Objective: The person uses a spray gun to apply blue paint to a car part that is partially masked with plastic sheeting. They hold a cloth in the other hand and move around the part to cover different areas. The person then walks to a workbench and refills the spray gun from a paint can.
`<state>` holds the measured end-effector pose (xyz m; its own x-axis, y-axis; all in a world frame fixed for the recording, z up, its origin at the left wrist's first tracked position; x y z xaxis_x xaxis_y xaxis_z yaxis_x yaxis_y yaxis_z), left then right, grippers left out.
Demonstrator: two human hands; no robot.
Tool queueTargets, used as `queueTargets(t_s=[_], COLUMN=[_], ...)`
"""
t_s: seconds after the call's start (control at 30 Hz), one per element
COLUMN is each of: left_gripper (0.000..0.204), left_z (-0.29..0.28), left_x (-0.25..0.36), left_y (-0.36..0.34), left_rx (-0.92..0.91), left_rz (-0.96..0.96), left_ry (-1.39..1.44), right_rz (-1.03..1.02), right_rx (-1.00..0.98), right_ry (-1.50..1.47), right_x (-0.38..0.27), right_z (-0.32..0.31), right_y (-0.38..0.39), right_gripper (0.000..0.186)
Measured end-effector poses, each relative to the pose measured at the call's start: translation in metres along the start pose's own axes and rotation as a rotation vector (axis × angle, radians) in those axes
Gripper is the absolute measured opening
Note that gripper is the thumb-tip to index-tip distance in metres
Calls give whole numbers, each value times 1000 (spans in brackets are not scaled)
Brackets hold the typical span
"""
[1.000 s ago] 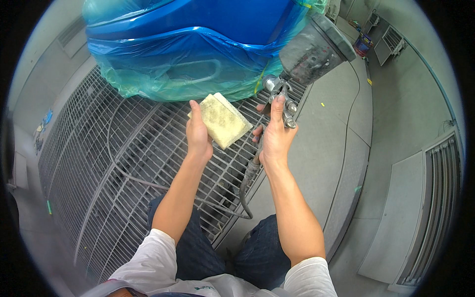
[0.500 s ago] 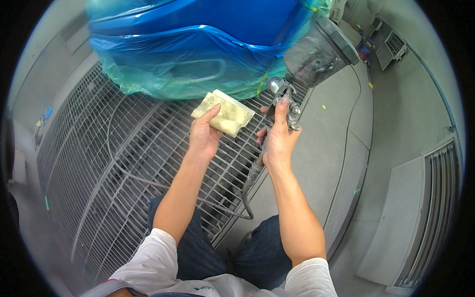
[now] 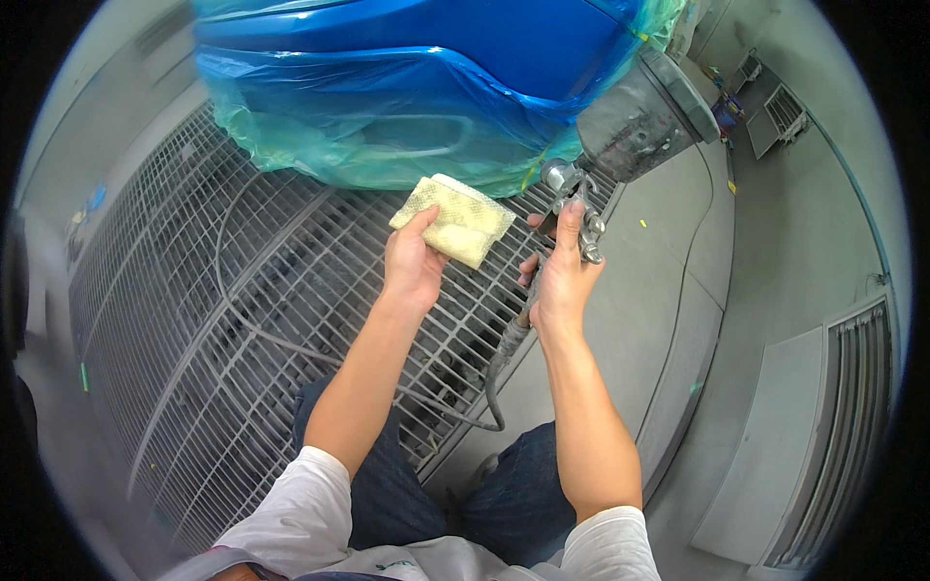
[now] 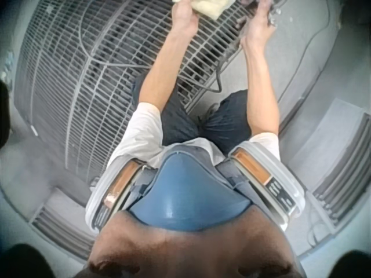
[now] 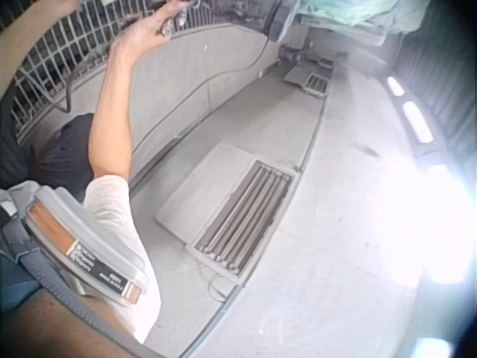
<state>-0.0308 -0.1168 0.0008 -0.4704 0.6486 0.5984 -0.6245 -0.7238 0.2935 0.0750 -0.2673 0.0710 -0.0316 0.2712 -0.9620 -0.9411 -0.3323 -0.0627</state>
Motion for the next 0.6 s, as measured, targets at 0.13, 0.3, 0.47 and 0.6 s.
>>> queueTargets(t_s=[0.13, 0.3, 0.47, 0.6], left_gripper=[37, 35, 36, 37], left_z=[-2, -6, -8, -11], left_x=[11, 21, 29, 36], left_y=[4, 6, 8, 11], left_rx=[-17, -4, -2, 20], left_rz=[49, 72, 137, 139], left_ry=[4, 8, 69, 76], right_rz=[-8, -37, -53, -75], right_rx=[-11, -23, -40, -63], right_ry=[6, 32, 57, 80], right_x=[0, 0, 0, -1], right_z=[8, 15, 20, 22], right_y=[6, 13, 21, 26], right_gripper=[59, 56, 55, 54])
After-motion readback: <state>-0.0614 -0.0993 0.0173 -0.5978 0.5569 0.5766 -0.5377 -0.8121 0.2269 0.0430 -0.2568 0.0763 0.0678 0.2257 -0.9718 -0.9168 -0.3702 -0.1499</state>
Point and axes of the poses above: each hand's wrist, its own y-axis away from the middle knuckle, its own z-axis out of the palm, x = y × z, the point moved 5 cm from there along -y, towards the middle knuckle, and after that the axes turned 2 degrees about -z, right-handed, at the moved point
